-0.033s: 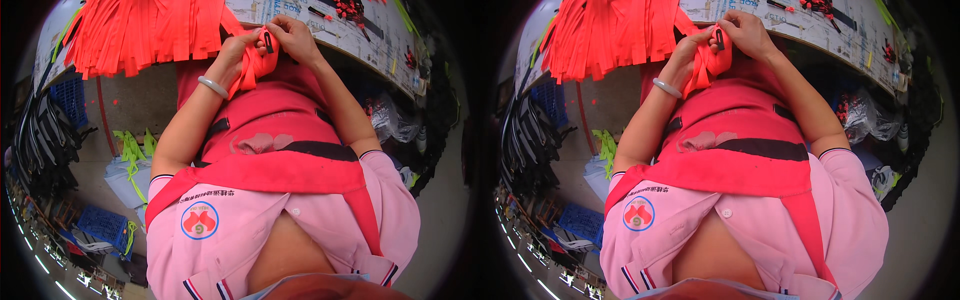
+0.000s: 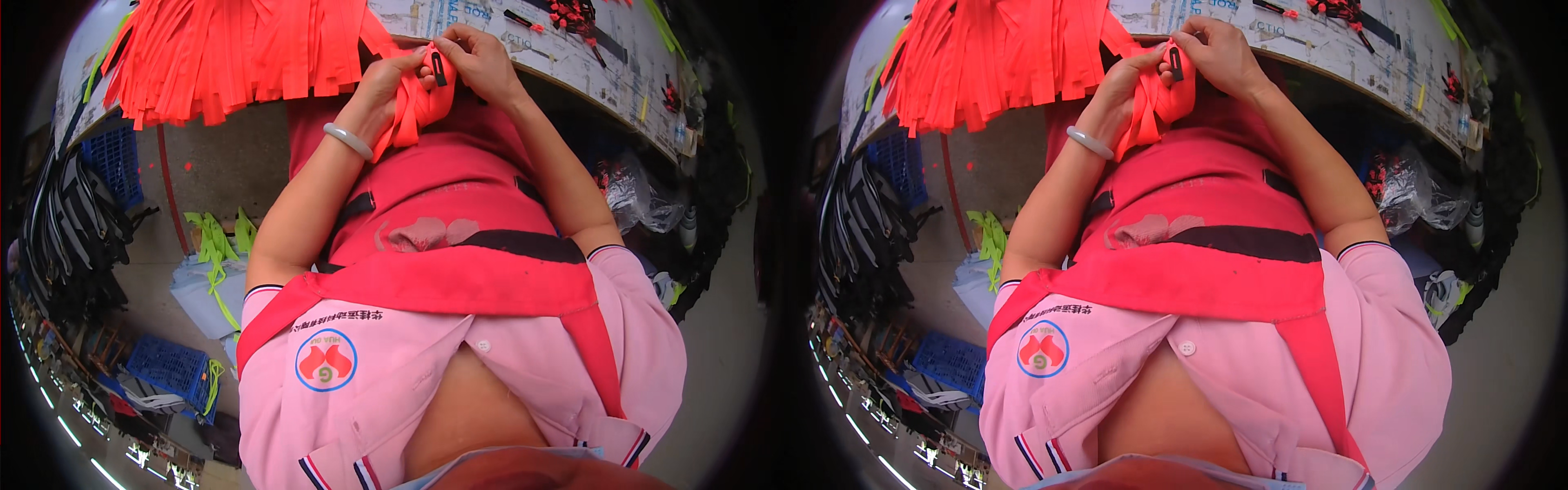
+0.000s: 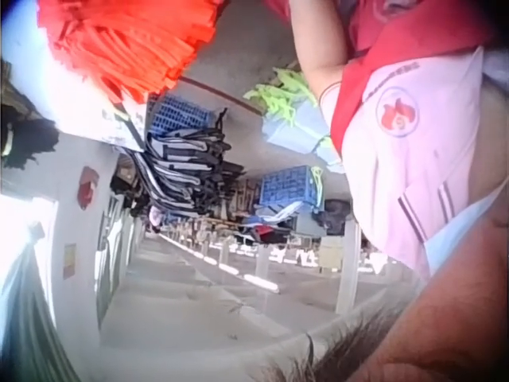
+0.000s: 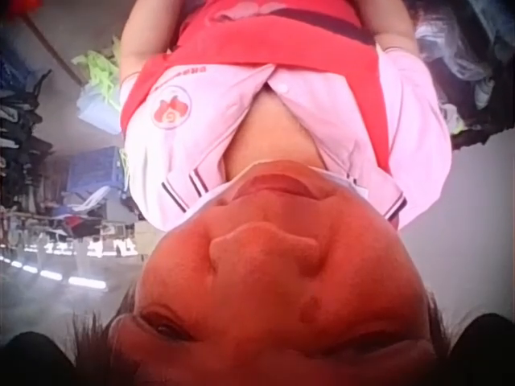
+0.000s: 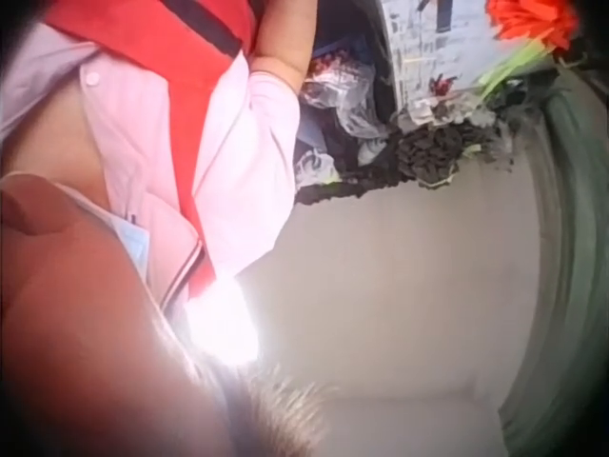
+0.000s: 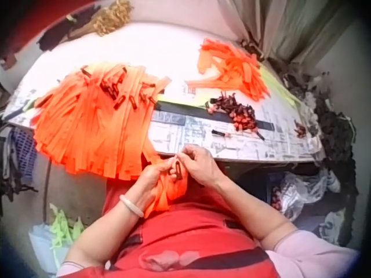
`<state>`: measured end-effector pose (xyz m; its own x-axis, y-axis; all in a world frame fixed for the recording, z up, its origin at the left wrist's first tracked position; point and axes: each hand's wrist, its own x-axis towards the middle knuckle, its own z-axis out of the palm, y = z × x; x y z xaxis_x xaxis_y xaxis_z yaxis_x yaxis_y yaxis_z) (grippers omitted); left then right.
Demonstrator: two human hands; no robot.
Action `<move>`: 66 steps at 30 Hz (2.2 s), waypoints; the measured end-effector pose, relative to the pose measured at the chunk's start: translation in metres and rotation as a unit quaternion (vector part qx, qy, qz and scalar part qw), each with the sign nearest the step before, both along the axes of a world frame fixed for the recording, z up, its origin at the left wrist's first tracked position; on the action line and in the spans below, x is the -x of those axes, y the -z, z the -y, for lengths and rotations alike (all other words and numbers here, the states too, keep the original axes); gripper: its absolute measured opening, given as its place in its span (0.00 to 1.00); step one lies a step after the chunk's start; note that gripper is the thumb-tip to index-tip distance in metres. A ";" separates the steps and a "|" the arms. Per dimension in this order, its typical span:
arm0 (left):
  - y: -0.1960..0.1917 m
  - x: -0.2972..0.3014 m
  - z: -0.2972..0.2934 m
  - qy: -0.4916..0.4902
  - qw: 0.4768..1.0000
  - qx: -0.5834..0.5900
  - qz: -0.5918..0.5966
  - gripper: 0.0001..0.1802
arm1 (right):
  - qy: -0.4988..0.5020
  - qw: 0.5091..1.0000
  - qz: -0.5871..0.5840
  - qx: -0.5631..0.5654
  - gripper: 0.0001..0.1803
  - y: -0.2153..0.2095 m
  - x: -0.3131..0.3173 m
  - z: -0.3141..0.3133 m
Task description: Manually attaching black plastic clips to bright orange fabric ribbons at a factory workbench.
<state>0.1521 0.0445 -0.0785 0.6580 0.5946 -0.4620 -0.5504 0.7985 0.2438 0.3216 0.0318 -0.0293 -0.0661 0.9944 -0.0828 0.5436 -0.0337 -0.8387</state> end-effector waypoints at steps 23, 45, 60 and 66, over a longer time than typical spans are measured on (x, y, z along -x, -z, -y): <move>-0.038 0.014 0.028 -0.097 0.976 -0.174 -0.088 0.08 | -0.015 0.982 -0.152 0.108 0.17 -0.035 0.012 0.022; -0.061 0.117 0.003 -0.273 0.925 -0.210 -0.160 0.05 | -0.135 0.969 -0.205 0.035 0.20 -0.106 0.050 -0.044; -0.065 0.130 0.027 -0.244 0.946 -0.181 -0.112 0.06 | -0.278 0.946 -0.103 0.133 0.23 -0.047 0.096 -0.056; -0.079 0.103 0.006 -0.160 0.969 -0.189 -0.015 0.09 | -0.342 0.899 -0.068 0.265 0.25 -0.044 0.103 0.002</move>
<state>0.0488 0.0384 0.0007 0.4008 0.8966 -0.1886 -0.7432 0.4385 0.5053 0.2190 0.0302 0.0144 -0.6920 0.5411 -0.4778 0.4822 -0.1461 -0.8638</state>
